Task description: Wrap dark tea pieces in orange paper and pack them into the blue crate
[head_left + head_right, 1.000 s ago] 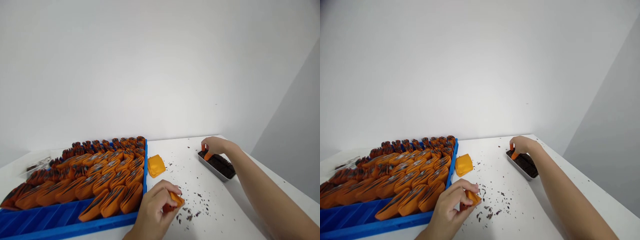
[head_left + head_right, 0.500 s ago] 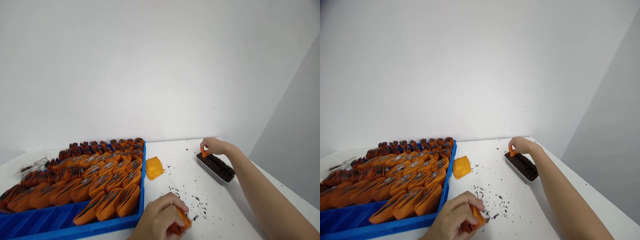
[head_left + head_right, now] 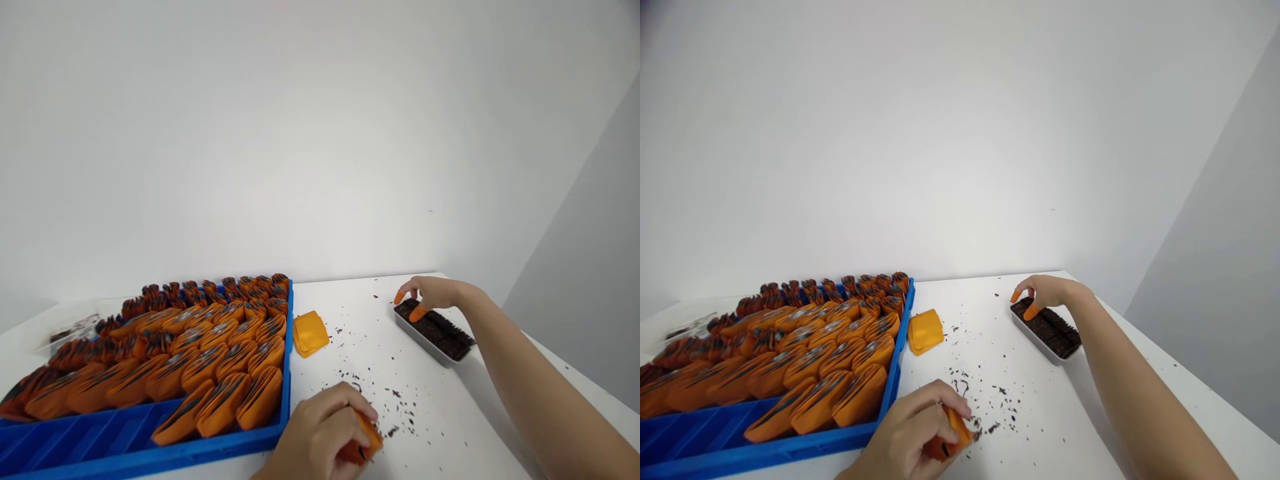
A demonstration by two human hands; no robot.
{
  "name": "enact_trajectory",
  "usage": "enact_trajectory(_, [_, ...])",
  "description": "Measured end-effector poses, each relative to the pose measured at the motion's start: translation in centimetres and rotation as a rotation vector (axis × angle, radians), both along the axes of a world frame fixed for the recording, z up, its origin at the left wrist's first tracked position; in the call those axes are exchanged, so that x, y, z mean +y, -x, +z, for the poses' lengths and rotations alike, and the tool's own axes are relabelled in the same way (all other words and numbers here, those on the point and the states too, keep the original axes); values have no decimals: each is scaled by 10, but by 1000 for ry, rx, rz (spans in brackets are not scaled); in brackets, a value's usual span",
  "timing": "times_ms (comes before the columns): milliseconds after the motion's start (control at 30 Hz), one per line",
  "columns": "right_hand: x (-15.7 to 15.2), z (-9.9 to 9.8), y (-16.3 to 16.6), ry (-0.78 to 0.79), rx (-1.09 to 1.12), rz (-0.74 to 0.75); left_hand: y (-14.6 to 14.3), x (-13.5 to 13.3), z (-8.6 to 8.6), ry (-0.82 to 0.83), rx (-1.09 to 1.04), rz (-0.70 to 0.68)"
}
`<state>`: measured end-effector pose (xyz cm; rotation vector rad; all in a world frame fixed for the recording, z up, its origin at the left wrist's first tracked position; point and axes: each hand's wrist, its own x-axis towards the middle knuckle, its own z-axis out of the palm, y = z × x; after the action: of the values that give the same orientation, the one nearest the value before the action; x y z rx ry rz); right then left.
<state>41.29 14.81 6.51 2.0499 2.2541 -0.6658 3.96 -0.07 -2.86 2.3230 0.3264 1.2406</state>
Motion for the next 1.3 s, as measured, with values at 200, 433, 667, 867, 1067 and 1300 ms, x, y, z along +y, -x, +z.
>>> enact_trajectory(200, [-2, 3, 5, 34, 3, -8, -1, -1, 5, -6, -8, 34])
enact_trajectory(433, [-8, 8, 14, 21, -31, -44, 0, -1, 7, -34, 10, 53])
enact_trajectory(667, [-13, 13, 20, 64, -58, -68, 0, -2, 10, -44, 11, 65])
enact_trajectory(867, [-12, 10, 16, 17, -41, -38, 0, -1, 7, -60, 12, 73])
enact_trajectory(1067, [-12, 10, 15, 21, -26, -59, 1, -2, 7, -49, 18, 68])
enact_trajectory(1300, [-13, 12, 18, 58, -65, -81, 1, -1, 7, -32, 7, 81])
